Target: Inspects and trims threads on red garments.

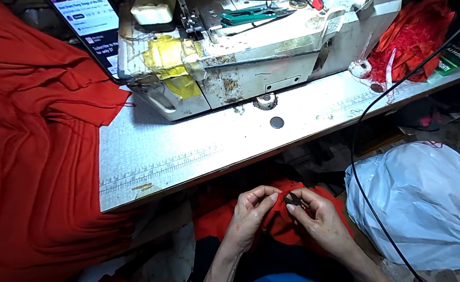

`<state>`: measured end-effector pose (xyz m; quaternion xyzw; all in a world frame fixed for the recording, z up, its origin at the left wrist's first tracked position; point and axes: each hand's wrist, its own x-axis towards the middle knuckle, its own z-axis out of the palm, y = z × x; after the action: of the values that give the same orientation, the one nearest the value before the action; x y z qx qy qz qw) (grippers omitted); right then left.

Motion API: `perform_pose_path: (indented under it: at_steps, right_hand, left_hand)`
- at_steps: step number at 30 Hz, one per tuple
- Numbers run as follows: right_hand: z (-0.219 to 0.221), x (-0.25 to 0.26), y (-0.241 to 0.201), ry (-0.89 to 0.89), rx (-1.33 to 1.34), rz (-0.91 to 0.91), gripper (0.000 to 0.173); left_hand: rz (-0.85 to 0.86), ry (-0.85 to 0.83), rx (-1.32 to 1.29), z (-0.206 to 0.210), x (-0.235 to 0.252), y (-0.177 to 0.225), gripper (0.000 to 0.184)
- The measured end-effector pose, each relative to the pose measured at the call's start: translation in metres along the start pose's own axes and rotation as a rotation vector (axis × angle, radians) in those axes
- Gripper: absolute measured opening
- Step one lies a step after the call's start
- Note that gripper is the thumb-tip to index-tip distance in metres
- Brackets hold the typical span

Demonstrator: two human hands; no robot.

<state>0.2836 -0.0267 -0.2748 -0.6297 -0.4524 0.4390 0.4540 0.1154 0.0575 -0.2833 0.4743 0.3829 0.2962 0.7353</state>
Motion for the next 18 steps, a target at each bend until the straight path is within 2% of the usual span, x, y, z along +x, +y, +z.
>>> perform_pose_path:
  at_steps: [8,18]
  right_hand:
    - [0.002,0.001,0.002,0.007,0.011,0.015,0.015]
    - [0.003,0.002,0.012,-0.039,0.146,-0.145,0.016]
  left_hand:
    - [0.002,-0.019,0.025,-0.002,0.0,-0.003,0.015]
    - [-0.105,-0.007,-0.188,0.003,-0.003,0.002,0.014]
